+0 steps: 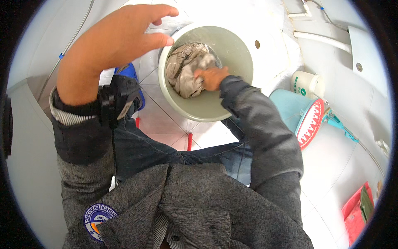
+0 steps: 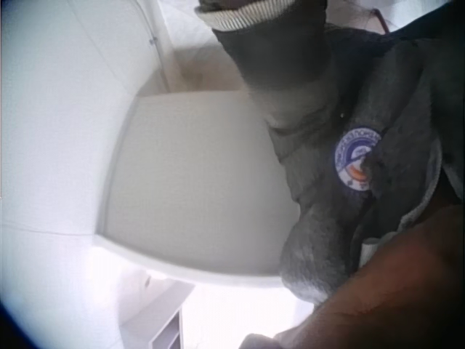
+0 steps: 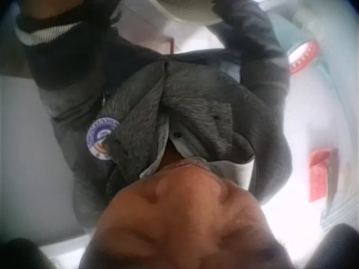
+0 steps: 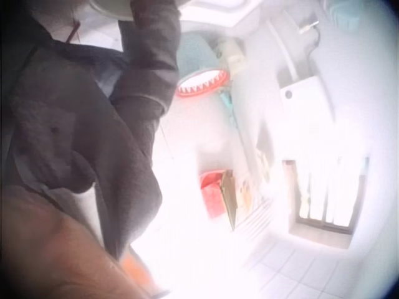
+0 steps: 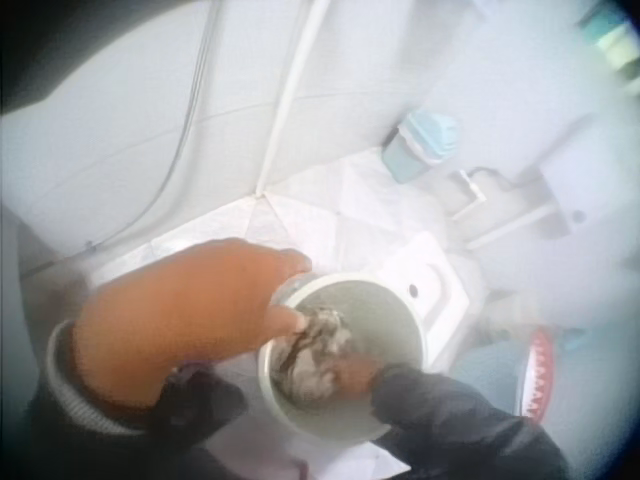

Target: The person washes clothes by hand in a bucket of water. They repeatedly submerge, agitate, and wring out garments, then place the wrung items on the sink.

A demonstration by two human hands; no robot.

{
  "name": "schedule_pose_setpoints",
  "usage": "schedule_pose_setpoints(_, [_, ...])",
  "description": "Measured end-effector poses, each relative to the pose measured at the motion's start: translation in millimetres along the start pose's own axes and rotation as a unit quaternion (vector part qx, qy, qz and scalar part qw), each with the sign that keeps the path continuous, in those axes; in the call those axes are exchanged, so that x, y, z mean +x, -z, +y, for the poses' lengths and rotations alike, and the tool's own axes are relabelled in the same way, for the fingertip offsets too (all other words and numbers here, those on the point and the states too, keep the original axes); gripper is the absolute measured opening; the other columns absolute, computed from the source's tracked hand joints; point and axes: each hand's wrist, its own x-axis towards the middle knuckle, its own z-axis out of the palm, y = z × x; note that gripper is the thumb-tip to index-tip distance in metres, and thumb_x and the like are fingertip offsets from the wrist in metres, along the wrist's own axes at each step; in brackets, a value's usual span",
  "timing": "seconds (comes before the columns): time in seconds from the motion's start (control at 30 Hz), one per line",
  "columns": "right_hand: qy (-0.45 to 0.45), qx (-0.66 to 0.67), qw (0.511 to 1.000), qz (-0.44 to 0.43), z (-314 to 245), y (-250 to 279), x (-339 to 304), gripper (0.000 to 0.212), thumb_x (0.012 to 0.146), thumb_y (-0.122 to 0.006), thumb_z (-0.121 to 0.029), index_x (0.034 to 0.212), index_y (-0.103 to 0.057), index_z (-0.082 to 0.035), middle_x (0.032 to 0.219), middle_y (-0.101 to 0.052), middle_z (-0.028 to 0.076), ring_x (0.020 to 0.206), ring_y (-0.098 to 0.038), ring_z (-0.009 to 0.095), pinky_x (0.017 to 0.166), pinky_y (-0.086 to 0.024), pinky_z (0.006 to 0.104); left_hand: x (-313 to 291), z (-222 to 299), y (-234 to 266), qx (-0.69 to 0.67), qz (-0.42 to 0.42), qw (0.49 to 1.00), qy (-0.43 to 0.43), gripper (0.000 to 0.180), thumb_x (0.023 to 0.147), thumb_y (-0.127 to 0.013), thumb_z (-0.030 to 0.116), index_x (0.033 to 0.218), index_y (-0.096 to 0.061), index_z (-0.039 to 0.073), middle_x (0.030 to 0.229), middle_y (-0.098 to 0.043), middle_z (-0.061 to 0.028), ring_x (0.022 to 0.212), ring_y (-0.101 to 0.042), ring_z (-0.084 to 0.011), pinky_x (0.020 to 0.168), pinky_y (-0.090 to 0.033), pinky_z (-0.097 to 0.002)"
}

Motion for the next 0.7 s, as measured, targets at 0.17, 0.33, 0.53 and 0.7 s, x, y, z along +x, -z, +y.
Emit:
schedule_pose_setpoints(0.17, [0.026, -0.036, 0.999, -0.013, -18, -42, 69, 0.060, 0.079, -0.071, -0.034, 0.136, -0.050, -0.027, 0.131, -0.056, 0.017, 0.126, -0.050, 0.039, 0.094, -0.032, 0.0693, 4, -6, -14, 0.026, -0.048, 0.998, 0.018, 0.048, 0.086, -0.071, 0.022, 0.129, -0.060, 0.006, 0.114, -0.067, -0.0186, 0.104, -0.063, -0.0387, 0.090, -0.050, -0.0436])
schedule_pose_setpoints(0.33, [-0.010, -0.028, 0.999, 0.027, -17, -58, 103, 0.063, 0.079, -0.072, -0.028, 0.137, -0.049, -0.026, 0.137, -0.052, 0.016, 0.132, -0.044, 0.037, 0.092, -0.026, 0.0778, -1, 6, -12, 0.001, -0.067, 0.997, 0.036, 0.050, 0.083, -0.072, 0.018, 0.130, -0.058, 0.007, 0.121, -0.065, -0.0171, 0.106, -0.062, -0.0377, 0.089, -0.049, -0.0425])
schedule_pose_setpoints(0.53, [-0.040, 0.018, 0.999, -0.001, -12, -63, 146, 0.068, 0.080, -0.070, -0.026, 0.144, -0.044, -0.028, 0.136, -0.059, 0.010, 0.117, -0.061, 0.039, 0.095, -0.030, 0.0769, 17, 10, -11, 0.029, -0.094, 0.993, 0.065, 0.050, 0.082, -0.072, 0.017, 0.129, -0.057, 0.007, 0.117, -0.066, -0.0163, 0.102, -0.062, -0.0365, 0.084, -0.049, -0.0422])
schedule_pose_setpoints(0.7, [-0.085, 0.098, 0.991, 0.026, -14, -45, 135, 0.072, 0.082, -0.067, -0.027, 0.149, -0.039, -0.027, 0.140, -0.057, 0.012, 0.127, -0.055, 0.036, 0.102, -0.030, 0.0725, 35, 17, -33, 0.012, -0.090, 0.996, 0.016, 0.047, 0.085, -0.070, 0.020, 0.128, -0.059, 0.006, 0.116, -0.067, -0.0178, 0.101, -0.063, -0.0380, 0.085, -0.050, -0.0425])
